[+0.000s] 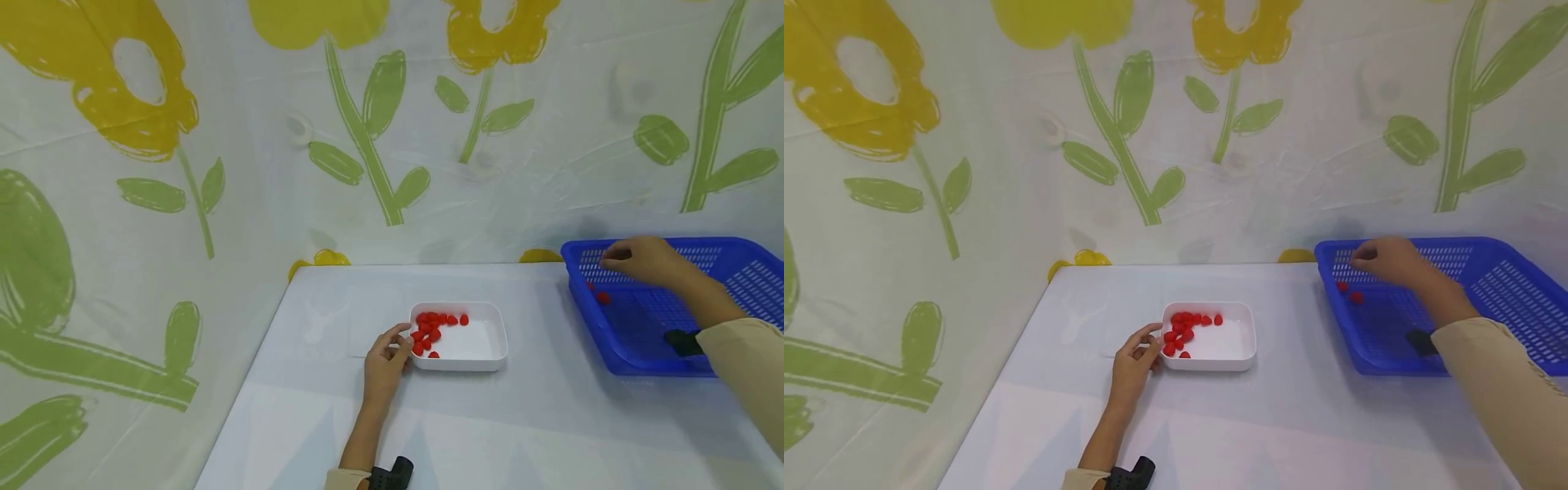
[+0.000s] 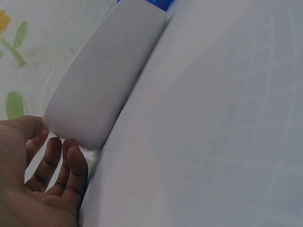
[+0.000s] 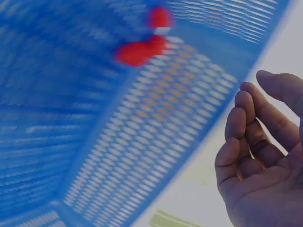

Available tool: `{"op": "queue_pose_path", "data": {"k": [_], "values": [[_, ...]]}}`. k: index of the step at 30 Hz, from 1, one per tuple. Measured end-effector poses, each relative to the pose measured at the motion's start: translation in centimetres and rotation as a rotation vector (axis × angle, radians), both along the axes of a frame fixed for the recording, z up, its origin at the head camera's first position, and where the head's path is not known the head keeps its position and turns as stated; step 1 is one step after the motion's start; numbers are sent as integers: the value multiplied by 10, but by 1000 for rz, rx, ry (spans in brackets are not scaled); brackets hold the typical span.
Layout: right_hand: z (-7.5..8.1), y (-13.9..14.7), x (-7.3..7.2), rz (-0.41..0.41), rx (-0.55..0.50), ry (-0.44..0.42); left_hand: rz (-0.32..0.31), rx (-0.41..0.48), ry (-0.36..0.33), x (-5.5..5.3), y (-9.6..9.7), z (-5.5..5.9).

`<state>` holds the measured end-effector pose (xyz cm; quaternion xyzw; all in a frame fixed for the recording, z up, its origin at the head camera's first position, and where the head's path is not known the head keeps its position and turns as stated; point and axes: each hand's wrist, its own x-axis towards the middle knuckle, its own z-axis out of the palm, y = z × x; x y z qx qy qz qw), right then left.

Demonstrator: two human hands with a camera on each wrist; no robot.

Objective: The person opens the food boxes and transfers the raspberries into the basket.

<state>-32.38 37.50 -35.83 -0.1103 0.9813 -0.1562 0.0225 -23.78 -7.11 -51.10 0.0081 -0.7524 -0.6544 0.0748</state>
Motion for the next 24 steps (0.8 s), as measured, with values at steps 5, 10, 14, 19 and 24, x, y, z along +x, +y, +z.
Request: {"op": "queue_pose_path", "data": {"k": [5, 10, 14, 19, 24], "values": [[25, -16, 16, -20, -24, 83, -5, -8, 25, 0, -2, 3], [32, -45, 34, 10, -48, 170, -10, -1, 27, 1, -5, 3], [28, -72, 47, 42, -81, 243, -18, 6, 20, 3, -5, 1], [18, -108, 60, 77, -114, 274, -24, 11, 18, 6, -6, 0], [2, -140, 66, 143, -158, 253, -30, 16, 18, 8, -8, 4]]}}
